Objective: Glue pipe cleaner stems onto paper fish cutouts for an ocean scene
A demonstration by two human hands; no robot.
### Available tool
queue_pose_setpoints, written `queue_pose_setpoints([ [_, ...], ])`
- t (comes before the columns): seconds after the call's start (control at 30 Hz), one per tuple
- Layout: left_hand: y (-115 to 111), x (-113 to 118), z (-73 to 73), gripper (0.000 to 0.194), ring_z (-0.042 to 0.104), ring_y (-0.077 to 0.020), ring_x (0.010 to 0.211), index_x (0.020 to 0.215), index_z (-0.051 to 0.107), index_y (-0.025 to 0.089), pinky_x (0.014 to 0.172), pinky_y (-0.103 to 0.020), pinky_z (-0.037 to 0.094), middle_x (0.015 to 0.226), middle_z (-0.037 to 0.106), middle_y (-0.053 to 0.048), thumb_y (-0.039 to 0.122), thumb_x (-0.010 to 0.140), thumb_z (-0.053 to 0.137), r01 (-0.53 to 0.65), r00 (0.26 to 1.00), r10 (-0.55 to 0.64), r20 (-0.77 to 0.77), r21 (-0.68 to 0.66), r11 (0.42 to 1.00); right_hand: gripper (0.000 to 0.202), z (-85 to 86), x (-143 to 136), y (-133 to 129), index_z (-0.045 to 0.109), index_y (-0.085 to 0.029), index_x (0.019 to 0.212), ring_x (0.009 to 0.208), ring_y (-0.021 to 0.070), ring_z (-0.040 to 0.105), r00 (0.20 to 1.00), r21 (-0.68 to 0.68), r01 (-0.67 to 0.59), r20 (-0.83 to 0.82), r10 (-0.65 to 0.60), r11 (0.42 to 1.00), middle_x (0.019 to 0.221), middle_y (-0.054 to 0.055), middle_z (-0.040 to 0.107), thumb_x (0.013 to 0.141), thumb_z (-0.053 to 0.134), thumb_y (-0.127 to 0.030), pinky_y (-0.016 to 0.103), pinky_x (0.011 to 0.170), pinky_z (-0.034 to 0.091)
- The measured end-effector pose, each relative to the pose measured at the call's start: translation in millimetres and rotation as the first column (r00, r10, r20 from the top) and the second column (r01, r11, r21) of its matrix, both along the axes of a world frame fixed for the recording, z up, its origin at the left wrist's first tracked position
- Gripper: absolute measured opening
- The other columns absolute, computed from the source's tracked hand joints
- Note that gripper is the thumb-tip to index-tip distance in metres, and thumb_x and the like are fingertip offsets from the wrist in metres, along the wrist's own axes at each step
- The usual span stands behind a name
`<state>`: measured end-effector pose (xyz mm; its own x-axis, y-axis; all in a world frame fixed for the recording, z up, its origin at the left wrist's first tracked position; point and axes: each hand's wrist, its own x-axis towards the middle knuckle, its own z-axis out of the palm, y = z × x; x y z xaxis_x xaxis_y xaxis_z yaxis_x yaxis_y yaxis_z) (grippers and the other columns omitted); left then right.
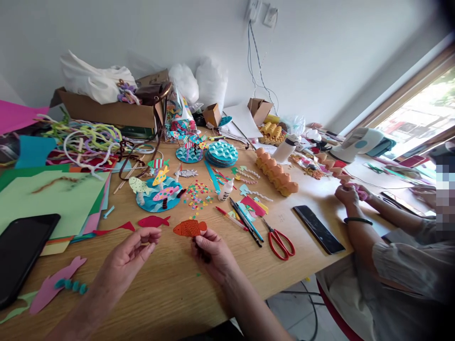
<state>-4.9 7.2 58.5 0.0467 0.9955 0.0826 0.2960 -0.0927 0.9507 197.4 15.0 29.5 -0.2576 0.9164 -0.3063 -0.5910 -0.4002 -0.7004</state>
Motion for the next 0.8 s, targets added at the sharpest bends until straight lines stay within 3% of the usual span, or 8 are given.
queue_pose_setpoints([
  [0.07, 1, -3, -1.4, 0.023, 0.067, -0.0191, 0.079, 0.089, 0.061, 0.020, 0.071, -0.026, 0.055, 0.085, 0.069, -0.005, 0.035, 0.072, 0.057, 0.002, 0.999, -0.001, -0.048, 0.019, 1.000, 0.013, 0.2, 5, 5, 0.062, -0.017, 0.069, 0.052, 0.0068, 0.046, 0.927, 0.192, -0.065, 0.375, -0.012, 0.979, 0.061, -0.004, 0.056, 0.067, 0.071, -0.026, 0.018, 0.052, 0.034],
  [0.17, 0, -7, -6.3, 0.021, 0.067, -0.0174, 0.078, 0.089, 0.062, 0.020, 0.071, -0.024, 0.054, 0.086, 0.069, -0.005, 0.034, 0.076, 0.053, 0.040, 0.986, -0.027, -0.166, 0.079, 0.996, 0.008, -0.7, 8, 9, 0.066, -0.018, 0.074, 0.066, 0.0115, 0.052, 0.524, 0.433, -0.419, 0.833, -0.177, 0.799, 0.071, 0.001, 0.061, 0.078, 0.059, -0.017, 0.022, 0.062, 0.037],
  [0.23, -2, -8, -10.9, 0.021, 0.066, -0.0167, 0.082, 0.091, 0.063, 0.021, 0.074, -0.024, 0.053, 0.089, 0.069, -0.004, 0.031, 0.079, 0.049, 0.100, 0.961, -0.061, -0.270, 0.134, 0.986, 0.014, -2.4, 7, 9, 0.068, -0.019, 0.081, 0.074, 0.0141, 0.054, 0.255, 0.414, -0.648, 0.909, -0.330, 0.639, 0.077, 0.004, 0.063, 0.083, 0.054, -0.016, 0.024, 0.067, 0.038],
  [0.3, -5, -7, -15.5, 0.023, 0.065, -0.0163, 0.086, 0.092, 0.065, 0.022, 0.078, -0.024, 0.052, 0.093, 0.069, -0.004, 0.026, 0.082, 0.045, 0.192, 0.914, -0.106, -0.391, 0.188, 0.963, 0.016, -4.9, 6, 8, 0.068, -0.020, 0.087, 0.075, 0.0147, 0.055, 0.100, 0.351, -0.759, 0.895, -0.435, 0.548, 0.079, 0.005, 0.063, 0.087, 0.051, -0.019, 0.024, 0.069, 0.039],
  [0.4, -7, -5, -21.5, 0.030, 0.063, -0.0163, 0.091, 0.095, 0.067, 0.021, 0.083, -0.025, 0.051, 0.097, 0.069, -0.004, 0.016, 0.083, 0.040, 0.362, 0.808, -0.165, -0.565, 0.256, 0.896, 0.019, -8.2, 5, 6, 0.067, -0.020, 0.087, 0.074, 0.0147, 0.054, 0.011, 0.318, -0.801, 0.855, -0.518, 0.507, 0.079, 0.004, 0.063, 0.089, 0.049, -0.024, 0.024, 0.068, 0.038],
  [0.53, -4, 3, -30.1, 0.044, 0.058, -0.0185, 0.098, 0.103, 0.065, 0.016, 0.088, -0.031, 0.050, 0.102, 0.068, -0.006, 0.001, 0.078, 0.033, 0.513, 0.669, -0.138, -0.730, 0.320, 0.797, 0.018, -9.7, 5, 6, 0.066, -0.019, 0.085, 0.072, 0.0140, 0.052, -0.001, 0.326, -0.811, 0.829, -0.559, 0.485, 0.077, 0.004, 0.061, 0.089, 0.049, -0.022, 0.024, 0.067, 0.037],
  [0.67, 1, 11, -38.6, 0.049, 0.055, -0.0195, 0.102, 0.108, 0.063, 0.017, 0.090, -0.035, 0.049, 0.107, 0.066, -0.006, -0.003, 0.076, 0.032, 0.555, 0.587, -0.127, -0.799, 0.283, 0.782, 0.016, -10.0, 5, 4, 0.066, -0.020, 0.083, 0.072, 0.0142, 0.050, -0.006, 0.328, -0.815, 0.819, -0.573, 0.477, 0.077, 0.003, 0.060, 0.088, 0.051, -0.017, 0.024, 0.067, 0.035],
  [0.8, 4, 13, -43.2, 0.048, 0.054, -0.0201, 0.100, 0.109, 0.063, 0.017, 0.089, -0.036, 0.049, 0.106, 0.066, -0.005, -0.001, 0.078, 0.031, 0.563, 0.575, -0.133, -0.808, 0.272, 0.780, 0.016, -11.7, 5, 3, 0.065, -0.020, 0.081, 0.072, 0.0146, 0.049, -0.031, 0.312, -0.821, 0.811, -0.584, 0.477, 0.076, 0.003, 0.059, 0.088, 0.050, -0.018, 0.025, 0.067, 0.034],
])
